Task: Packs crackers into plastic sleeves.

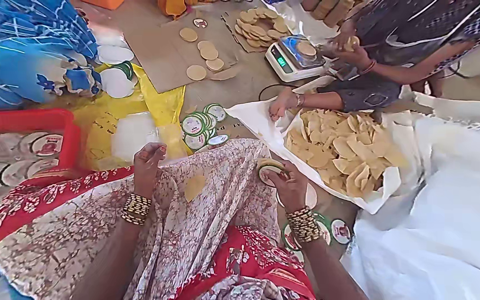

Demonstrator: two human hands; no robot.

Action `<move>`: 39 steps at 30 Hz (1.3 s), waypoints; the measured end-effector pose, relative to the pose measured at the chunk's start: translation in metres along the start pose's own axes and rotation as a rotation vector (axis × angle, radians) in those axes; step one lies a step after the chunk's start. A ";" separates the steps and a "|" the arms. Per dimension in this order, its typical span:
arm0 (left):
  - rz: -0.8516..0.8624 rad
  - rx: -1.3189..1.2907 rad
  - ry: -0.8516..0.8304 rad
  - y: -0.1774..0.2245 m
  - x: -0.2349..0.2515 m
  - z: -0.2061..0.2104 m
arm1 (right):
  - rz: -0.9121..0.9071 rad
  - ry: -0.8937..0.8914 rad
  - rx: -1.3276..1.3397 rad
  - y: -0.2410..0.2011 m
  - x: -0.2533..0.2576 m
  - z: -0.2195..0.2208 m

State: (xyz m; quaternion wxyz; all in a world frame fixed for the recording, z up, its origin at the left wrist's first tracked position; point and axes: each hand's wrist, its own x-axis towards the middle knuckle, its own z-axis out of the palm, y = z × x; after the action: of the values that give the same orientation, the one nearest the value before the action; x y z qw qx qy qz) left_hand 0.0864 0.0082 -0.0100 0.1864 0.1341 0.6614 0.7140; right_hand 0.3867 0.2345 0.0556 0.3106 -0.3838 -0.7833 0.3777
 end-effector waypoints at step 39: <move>0.817 0.225 -0.253 0.118 -0.138 0.029 | -0.667 -0.582 0.639 -0.192 -0.006 -0.030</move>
State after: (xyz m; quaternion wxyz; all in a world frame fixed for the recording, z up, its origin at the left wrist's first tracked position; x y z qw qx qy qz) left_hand 0.2118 -0.0335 0.1175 -0.0475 0.4903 0.5997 0.6306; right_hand 0.3432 0.1596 0.2293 0.2853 0.1193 -0.7625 0.5683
